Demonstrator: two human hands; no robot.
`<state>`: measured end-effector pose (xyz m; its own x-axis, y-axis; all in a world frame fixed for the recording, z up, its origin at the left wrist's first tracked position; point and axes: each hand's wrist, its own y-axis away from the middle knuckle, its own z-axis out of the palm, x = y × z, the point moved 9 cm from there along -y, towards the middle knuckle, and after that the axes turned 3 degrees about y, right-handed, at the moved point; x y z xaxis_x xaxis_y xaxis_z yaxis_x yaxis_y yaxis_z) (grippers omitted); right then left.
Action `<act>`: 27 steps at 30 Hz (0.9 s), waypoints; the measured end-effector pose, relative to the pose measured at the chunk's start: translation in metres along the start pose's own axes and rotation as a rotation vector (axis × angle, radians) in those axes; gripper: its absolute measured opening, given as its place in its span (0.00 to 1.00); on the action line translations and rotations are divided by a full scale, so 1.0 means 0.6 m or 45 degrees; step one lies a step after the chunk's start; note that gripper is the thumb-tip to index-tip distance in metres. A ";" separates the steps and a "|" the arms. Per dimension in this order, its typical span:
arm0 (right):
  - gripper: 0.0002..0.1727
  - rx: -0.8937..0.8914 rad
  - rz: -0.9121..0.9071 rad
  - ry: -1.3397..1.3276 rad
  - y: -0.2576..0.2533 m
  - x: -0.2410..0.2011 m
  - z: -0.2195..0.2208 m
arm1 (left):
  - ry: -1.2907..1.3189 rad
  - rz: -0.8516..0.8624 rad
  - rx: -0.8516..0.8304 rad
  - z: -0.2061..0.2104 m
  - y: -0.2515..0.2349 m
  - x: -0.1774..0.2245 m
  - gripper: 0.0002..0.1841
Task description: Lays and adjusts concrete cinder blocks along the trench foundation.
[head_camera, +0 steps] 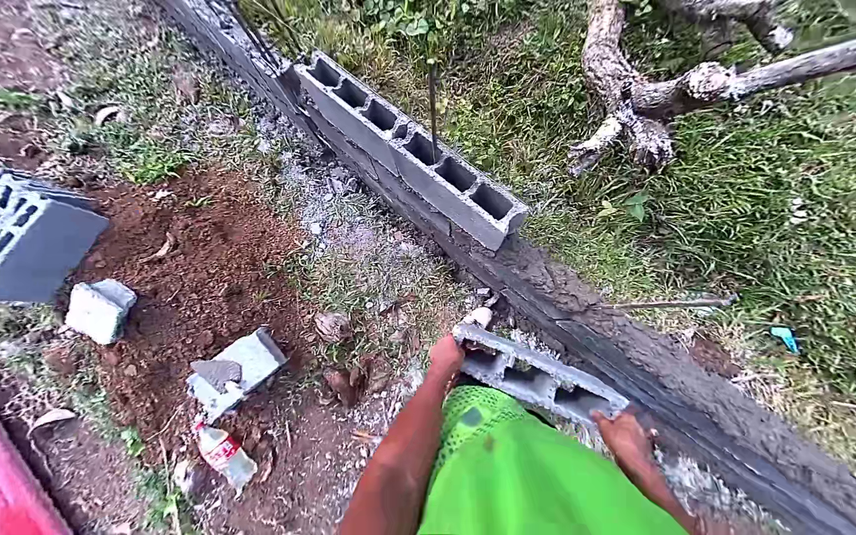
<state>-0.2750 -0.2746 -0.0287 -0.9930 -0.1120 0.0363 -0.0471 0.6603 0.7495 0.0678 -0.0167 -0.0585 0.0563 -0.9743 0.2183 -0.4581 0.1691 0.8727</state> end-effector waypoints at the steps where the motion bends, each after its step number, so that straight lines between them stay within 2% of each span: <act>1: 0.33 -0.030 0.035 -0.014 0.011 -0.001 -0.005 | -0.030 0.014 -0.011 0.001 0.001 0.006 0.28; 10: 0.33 -0.098 0.127 -0.093 0.029 -0.001 -0.018 | -0.152 0.149 0.006 0.010 -0.043 0.037 0.27; 24: 0.32 -0.133 0.121 -0.149 0.001 -0.026 -0.036 | -0.244 0.110 0.070 -0.031 -0.049 0.096 0.28; 27: 0.31 -0.136 0.146 -0.198 -0.005 -0.032 -0.060 | -0.302 0.136 0.097 -0.053 -0.045 0.140 0.28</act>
<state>-0.2520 -0.3013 -0.0078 -0.9963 0.0807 0.0292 0.0707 0.5790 0.8123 0.1130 -0.0983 -0.0496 -0.2011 -0.9607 0.1912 -0.5165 0.2698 0.8127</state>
